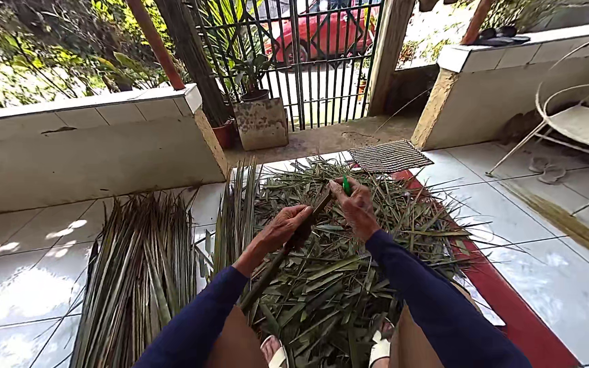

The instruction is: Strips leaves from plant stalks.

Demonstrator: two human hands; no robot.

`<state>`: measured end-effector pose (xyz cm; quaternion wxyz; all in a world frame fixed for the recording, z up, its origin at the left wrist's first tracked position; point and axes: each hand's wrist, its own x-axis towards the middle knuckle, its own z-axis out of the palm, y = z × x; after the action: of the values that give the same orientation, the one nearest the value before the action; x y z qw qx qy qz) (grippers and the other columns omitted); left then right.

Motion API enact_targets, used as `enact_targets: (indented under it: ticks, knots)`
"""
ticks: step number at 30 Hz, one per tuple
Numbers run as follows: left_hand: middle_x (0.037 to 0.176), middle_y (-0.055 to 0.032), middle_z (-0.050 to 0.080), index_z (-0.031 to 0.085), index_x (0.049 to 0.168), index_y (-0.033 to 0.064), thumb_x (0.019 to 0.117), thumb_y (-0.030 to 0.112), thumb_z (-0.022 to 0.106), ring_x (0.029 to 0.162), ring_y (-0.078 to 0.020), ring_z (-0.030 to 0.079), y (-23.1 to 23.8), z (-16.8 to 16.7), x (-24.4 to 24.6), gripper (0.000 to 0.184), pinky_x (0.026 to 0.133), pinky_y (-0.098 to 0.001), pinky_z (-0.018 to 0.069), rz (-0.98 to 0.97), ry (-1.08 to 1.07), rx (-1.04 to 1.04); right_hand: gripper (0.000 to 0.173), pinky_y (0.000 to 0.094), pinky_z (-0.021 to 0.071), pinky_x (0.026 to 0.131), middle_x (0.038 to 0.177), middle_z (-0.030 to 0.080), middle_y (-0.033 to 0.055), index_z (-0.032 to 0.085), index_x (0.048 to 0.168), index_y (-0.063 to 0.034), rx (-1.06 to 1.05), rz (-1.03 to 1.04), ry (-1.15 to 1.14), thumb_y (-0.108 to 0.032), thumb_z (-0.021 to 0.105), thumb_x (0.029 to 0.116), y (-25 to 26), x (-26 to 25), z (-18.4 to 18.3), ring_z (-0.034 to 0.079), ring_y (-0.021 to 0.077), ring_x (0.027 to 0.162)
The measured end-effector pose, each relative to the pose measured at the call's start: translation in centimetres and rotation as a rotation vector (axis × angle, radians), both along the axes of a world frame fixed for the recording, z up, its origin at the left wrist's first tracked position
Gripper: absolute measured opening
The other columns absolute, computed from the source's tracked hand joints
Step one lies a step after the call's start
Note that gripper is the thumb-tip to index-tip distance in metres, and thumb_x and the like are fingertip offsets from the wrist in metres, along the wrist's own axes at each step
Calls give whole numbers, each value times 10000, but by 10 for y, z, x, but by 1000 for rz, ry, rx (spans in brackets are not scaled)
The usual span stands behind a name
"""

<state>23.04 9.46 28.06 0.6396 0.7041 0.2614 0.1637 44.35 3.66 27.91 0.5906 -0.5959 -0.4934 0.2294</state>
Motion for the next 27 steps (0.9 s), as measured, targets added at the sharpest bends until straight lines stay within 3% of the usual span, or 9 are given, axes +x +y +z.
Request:
enact_targets:
  ticks: [4, 7, 9, 11, 13, 16, 20, 27]
  knots:
    - [779, -89, 670, 661, 1109, 26, 1116, 360, 425, 603, -174, 662, 12, -15, -23, 409, 555, -325, 597, -70, 40, -6, 261, 325, 443, 536, 786, 610, 37, 678, 1116, -131, 14, -115, 26, -371, 607, 1040, -8, 33, 7, 515, 135, 592]
    - [708, -46, 630, 672, 1060, 38, 1098, 315, 498, 510, -111, 576, 17, -16, -30, 328, 458, -241, 502, 75, 28, -17, 370, 367, 402, 495, 742, 555, 57, 661, 1099, -134, -11, -162, -9, -491, 605, 1018, -5, 40, -1, 464, 174, 548]
    - [683, -37, 603, 663, 1046, 41, 1097, 305, 505, 485, -102, 546, 23, -15, -31, 312, 437, -229, 479, 198, 23, 3, 470, 413, 472, 576, 814, 597, 71, 637, 1243, -133, -59, -69, -43, -542, 531, 1038, -3, 28, -6, 540, 202, 639]
    - [666, -38, 572, 647, 1050, 38, 1099, 301, 505, 469, -99, 522, 29, -12, -32, 303, 427, -221, 464, 291, -9, -14, 412, 379, 483, 628, 826, 617, 36, 623, 1344, -141, -69, 73, -99, -421, 457, 1090, -5, 6, -11, 553, 161, 672]
    - [648, -44, 560, 645, 1063, 30, 1098, 292, 508, 452, -98, 508, 31, -6, -30, 298, 415, -216, 456, 337, -59, -45, 400, 342, 506, 666, 836, 646, 15, 628, 1403, -179, -80, 202, -180, -369, 487, 1081, -8, -13, -17, 579, 127, 690]
    - [648, -39, 543, 635, 1050, 35, 1101, 287, 501, 450, -92, 491, 27, -1, -24, 290, 417, -213, 446, 342, -98, -75, 415, 283, 508, 690, 881, 678, 2, 642, 1405, -194, -85, 318, -232, -400, 509, 1071, -12, -31, -25, 586, 80, 707]
    - [660, -32, 538, 630, 1039, 34, 1105, 245, 485, 456, -87, 486, 20, 1, -19, 264, 418, -202, 439, 319, -130, -102, 417, 266, 534, 788, 1099, 731, 21, 643, 1408, -173, -59, 350, -257, -384, 506, 1076, -15, -40, -28, 643, 61, 820]
    - [638, -21, 503, 608, 992, 49, 1100, 243, 492, 436, -75, 449, 17, 4, -20, 250, 404, -193, 414, 276, -166, -188, 404, 268, 539, 825, 1141, 737, 4, 660, 1392, -185, -25, 336, -262, -385, 508, 1076, -12, -40, -30, 659, 50, 876]
